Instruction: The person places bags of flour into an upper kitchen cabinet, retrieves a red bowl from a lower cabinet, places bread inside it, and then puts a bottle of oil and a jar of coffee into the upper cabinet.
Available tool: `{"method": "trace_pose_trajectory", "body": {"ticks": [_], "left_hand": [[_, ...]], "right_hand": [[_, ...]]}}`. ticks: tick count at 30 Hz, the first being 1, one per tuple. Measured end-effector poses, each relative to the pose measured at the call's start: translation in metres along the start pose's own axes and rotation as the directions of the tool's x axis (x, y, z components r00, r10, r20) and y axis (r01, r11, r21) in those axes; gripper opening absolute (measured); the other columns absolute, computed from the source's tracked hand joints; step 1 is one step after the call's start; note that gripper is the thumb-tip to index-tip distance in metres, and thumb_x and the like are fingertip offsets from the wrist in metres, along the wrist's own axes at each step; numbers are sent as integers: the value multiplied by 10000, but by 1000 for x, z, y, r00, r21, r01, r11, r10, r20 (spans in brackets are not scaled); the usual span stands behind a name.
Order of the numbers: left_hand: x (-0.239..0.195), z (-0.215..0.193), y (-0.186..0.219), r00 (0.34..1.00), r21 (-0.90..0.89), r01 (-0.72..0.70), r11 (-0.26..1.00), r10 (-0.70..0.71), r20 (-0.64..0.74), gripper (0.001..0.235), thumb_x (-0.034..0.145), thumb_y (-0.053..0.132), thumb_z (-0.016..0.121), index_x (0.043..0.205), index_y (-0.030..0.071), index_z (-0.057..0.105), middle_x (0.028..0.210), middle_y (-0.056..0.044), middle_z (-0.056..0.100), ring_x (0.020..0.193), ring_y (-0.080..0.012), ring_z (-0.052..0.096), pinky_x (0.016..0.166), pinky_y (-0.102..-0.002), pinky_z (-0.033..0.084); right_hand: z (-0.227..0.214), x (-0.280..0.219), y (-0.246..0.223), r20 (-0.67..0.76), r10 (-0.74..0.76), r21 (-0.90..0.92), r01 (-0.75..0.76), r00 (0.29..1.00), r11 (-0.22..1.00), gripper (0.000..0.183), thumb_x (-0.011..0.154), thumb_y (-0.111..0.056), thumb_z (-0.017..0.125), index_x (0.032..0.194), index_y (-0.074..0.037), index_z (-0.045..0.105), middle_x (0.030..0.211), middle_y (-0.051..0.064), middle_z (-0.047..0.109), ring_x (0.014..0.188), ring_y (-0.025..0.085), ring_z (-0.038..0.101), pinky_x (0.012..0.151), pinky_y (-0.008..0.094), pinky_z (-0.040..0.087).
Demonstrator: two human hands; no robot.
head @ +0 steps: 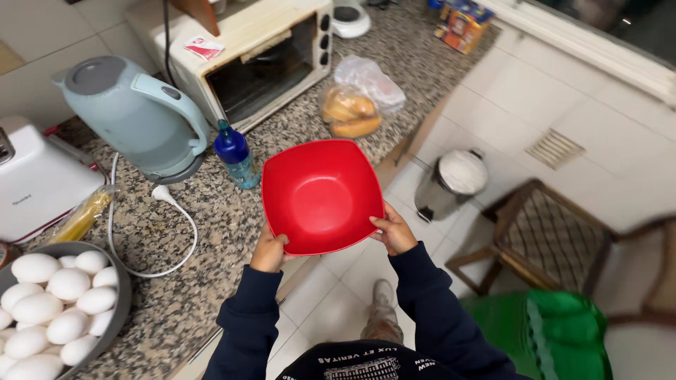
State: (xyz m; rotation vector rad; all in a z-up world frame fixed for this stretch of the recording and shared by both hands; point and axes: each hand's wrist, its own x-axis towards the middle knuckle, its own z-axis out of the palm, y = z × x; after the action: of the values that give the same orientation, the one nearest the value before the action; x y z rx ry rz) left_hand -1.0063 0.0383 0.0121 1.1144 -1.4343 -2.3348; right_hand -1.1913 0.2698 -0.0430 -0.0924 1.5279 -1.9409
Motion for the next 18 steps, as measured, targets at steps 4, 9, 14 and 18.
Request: {"method": "trace_pose_trajectory", "body": {"ticks": [4,9,14,18], "left_hand": [[71,-6,-35,989,-18,-33,999,31,-143,734,859,-84,442,1567,27,283,1484,-362,444,1164,-602,586,800,-683,585],[145,-2,-81,913,217,-137,967,208,-351,649,810,-27,537,1458,-11,515,1336,-328,626,1274,-469,577,987,-620,490],[181,11,-101,881,15,-106,994,101,-462,650,854,-42,487,1499,33,470,1329,-320,619,1016,-481,692,674,-632,615],[126,80,-44,856,-130,-113,985,30,-516,632,852,-83,455,1478,-2,464,1307,-380,591,930,-542,691,639,-684,597]], "right_hand": [[-12,84,-7,136,80,-65,-72,988,995,691,962,-27,683,1596,-166,447,1470,162,577,1230,330,630,938,602,575],[-36,188,-29,336,207,-245,-127,919,961,713,950,-27,728,1595,-152,452,1499,158,566,1279,346,608,985,592,545],[-47,276,-84,320,-66,-532,236,945,813,444,938,-194,782,1341,-114,613,1230,125,684,1061,291,692,837,445,602],[-52,332,-119,426,-635,-719,667,645,195,673,705,-270,953,1268,-110,620,1080,54,628,994,276,617,912,420,505]]}}
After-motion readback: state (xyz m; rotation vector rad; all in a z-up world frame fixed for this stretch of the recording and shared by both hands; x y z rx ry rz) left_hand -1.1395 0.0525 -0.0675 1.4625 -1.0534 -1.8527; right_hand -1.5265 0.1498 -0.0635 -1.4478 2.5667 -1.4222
